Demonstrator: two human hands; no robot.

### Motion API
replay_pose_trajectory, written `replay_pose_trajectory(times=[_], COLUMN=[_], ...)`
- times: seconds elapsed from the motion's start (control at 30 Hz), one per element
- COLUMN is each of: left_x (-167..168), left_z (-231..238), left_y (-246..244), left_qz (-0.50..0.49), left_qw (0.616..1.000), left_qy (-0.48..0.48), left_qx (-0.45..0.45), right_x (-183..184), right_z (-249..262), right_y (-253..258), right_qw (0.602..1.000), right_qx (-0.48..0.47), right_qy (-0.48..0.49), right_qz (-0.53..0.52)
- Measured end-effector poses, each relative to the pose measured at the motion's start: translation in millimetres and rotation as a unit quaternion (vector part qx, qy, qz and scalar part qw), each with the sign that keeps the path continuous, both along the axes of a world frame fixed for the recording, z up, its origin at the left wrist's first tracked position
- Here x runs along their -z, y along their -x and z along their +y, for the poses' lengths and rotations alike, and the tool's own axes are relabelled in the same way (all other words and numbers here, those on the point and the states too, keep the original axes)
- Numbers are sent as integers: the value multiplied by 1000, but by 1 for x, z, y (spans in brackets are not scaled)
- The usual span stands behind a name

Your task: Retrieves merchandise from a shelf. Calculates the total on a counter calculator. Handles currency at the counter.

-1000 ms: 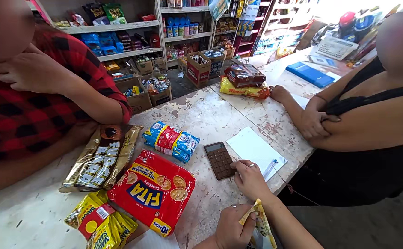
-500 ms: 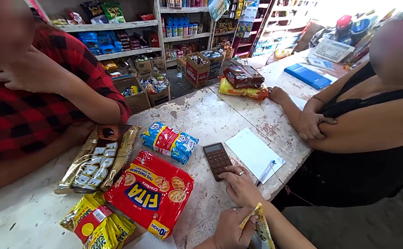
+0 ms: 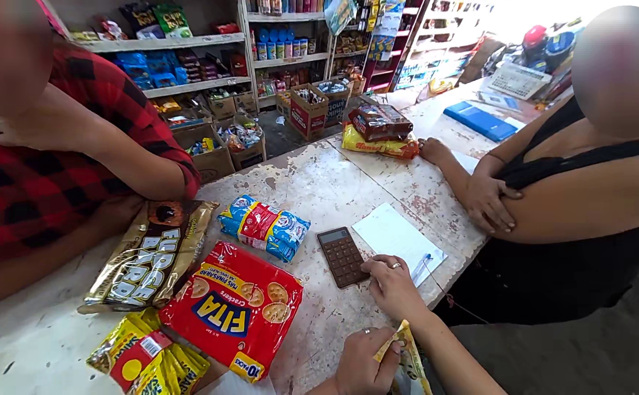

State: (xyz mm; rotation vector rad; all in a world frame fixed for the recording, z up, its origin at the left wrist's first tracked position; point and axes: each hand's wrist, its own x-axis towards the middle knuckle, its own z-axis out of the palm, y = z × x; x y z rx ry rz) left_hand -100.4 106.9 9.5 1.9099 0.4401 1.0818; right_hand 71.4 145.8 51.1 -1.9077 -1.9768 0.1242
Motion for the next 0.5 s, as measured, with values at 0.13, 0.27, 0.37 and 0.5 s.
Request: replay_pose_trajectory(times=[0.13,0.27,0.37,0.5], left_x=[2,0,-1,1], left_z=[-1,-1,-1,1], left_y=[0,0,1,2], left_qz=[-7,-6,-1,-5], left_qw=[1000,1000,1000,1000], left_qy=[0,-3,-5,-5], left_qx=[1,-5,-6,-3], right_x=[-4,3,12,4], right_z=[19,19,10,2], right_y=[11,18,22,17], right_qw=[1000,999,998,998], right_qx=[-7,-22,-51,-43], right_qy=[27,-32,-45,-37], right_qz=[10,18,11,17])
